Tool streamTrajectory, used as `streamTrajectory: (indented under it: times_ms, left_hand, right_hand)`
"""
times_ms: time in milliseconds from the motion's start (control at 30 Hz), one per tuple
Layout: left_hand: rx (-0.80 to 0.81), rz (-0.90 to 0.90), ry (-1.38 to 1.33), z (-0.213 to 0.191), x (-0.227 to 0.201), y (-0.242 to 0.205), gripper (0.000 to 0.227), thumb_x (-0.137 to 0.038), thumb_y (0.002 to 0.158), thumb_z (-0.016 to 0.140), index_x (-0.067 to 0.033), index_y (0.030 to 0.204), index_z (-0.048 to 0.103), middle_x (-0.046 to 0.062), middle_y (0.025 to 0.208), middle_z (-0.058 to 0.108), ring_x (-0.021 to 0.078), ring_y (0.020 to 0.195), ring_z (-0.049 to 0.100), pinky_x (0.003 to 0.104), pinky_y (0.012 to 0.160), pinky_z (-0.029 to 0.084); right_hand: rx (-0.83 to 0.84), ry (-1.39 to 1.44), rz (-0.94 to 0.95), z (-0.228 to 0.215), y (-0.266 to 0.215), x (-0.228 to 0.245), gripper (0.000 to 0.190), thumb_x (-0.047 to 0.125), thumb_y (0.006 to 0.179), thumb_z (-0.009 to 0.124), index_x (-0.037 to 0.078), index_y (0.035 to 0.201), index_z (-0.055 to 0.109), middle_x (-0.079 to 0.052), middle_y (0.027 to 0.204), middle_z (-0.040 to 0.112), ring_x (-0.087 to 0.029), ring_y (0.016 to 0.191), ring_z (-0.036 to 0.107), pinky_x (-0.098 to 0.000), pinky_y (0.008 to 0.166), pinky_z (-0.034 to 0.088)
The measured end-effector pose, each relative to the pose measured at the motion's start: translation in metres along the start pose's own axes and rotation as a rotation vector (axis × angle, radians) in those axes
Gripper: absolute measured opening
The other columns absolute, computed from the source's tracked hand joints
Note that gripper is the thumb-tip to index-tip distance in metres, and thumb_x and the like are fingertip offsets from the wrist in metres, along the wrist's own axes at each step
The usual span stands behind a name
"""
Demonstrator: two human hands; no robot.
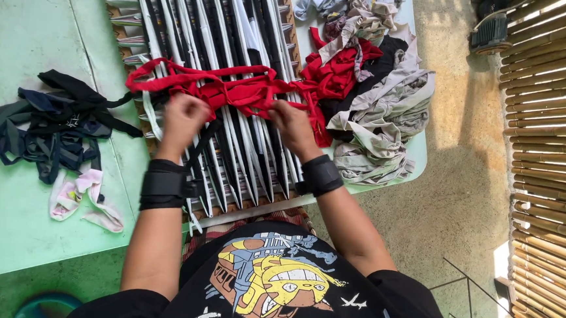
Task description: The person weaves a rug by shifting a rack, then picking up and straightening fabric strips, and attaching them to the rack with clothespins. The person then aligns the fabric strips by hand.
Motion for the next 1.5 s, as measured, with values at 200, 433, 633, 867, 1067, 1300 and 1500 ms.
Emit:
streamTrajectory:
  times_ms: [200,433,633,867,1067,1300,1500]
  left_hand:
    - [0.588,-0.014,-0.273,0.094,-0.053,-0.039,0.044,-0.009,0.078,0.081,-0.0018,0.118,0.064,0.004,0.104,0.071,0.0178,0.098,0.065,0.035,0.088,0.053]
    - [0.631,-0.266,-0.430,0.064,-0.004,-0.036,0.021,-0.024,0.106,0.061,-0.0042,0.104,0.068,-0.003,0.087,0.068,0.0071,0.075,0.065,0.025,0.072,0.054]
    - [0.402,-0.300,-0.281,0.011,0.047,-0.025,0.032,-0.027,0.115,0.051,-0.0034,0.096,0.062,-0.001,0.083,0.060,0.0058,0.066,0.052,0.024,0.062,0.048]
    - [0.340,-0.108,-0.157,-0.003,-0.047,-0.019,0.020,-0.016,0.095,0.069,-0.0039,0.111,0.072,0.002,0.101,0.075,0.0107,0.092,0.071,0.028,0.082,0.058]
    - [0.371,0.334,-0.148,0.036,-0.084,-0.036,0.052,-0.011,0.084,0.078,0.0067,0.130,0.061,0.019,0.124,0.067,0.0263,0.115,0.063,0.040,0.097,0.049]
    - [0.428,-0.148,-0.297,0.024,-0.001,-0.022,0.021,-0.019,0.109,0.064,-0.0014,0.119,0.068,0.011,0.110,0.075,0.0172,0.098,0.074,0.031,0.090,0.059]
    - [0.415,-0.001,-0.197,0.000,-0.069,0.002,0.061,-0.007,0.081,0.073,-0.0047,0.140,0.054,0.008,0.125,0.063,0.0179,0.089,0.067,0.030,0.082,0.057]
  right_hand:
    - [0.141,0.358,0.047,0.042,0.022,0.072,0.014,0.014,0.104,0.063,0.004,0.114,0.061,-0.012,0.088,0.073,-0.018,0.078,0.074,-0.0312,0.068,0.057]
    - [-0.261,0.604,0.117,-0.023,0.037,-0.016,0.007,0.009,0.110,0.057,0.005,0.115,0.060,0.000,0.091,0.065,-0.009,0.080,0.067,-0.0259,0.069,0.061]
    - [-0.235,0.558,0.230,-0.058,0.027,-0.037,0.021,0.004,0.106,0.058,0.007,0.126,0.052,0.000,0.088,0.070,-0.009,0.073,0.069,-0.0240,0.060,0.056]
    - [0.019,0.394,0.115,0.008,0.033,-0.013,0.028,-0.008,0.104,0.052,0.002,0.119,0.073,0.000,0.087,0.065,-0.008,0.076,0.058,-0.0230,0.064,0.048]
    - [0.235,0.680,0.000,0.053,0.057,0.087,0.036,-0.014,0.099,0.042,-0.001,0.119,0.069,-0.003,0.100,0.067,-0.013,0.090,0.071,-0.0280,0.081,0.062]
    - [0.039,0.708,-0.019,0.034,0.093,0.079,0.030,-0.012,0.100,0.053,-0.003,0.128,0.062,-0.006,0.109,0.069,-0.016,0.098,0.072,-0.0310,0.093,0.061]
    - [0.160,0.663,0.098,0.080,0.081,0.087,0.014,-0.009,0.097,0.064,-0.003,0.110,0.063,-0.006,0.102,0.072,-0.014,0.094,0.073,-0.0291,0.087,0.061]
Point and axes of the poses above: each hand's wrist, its own y-axis towards the middle knuckle, its own z-axis out of the palm, x = y × z, the point moved 9 cm from there along y, towards the middle knuckle
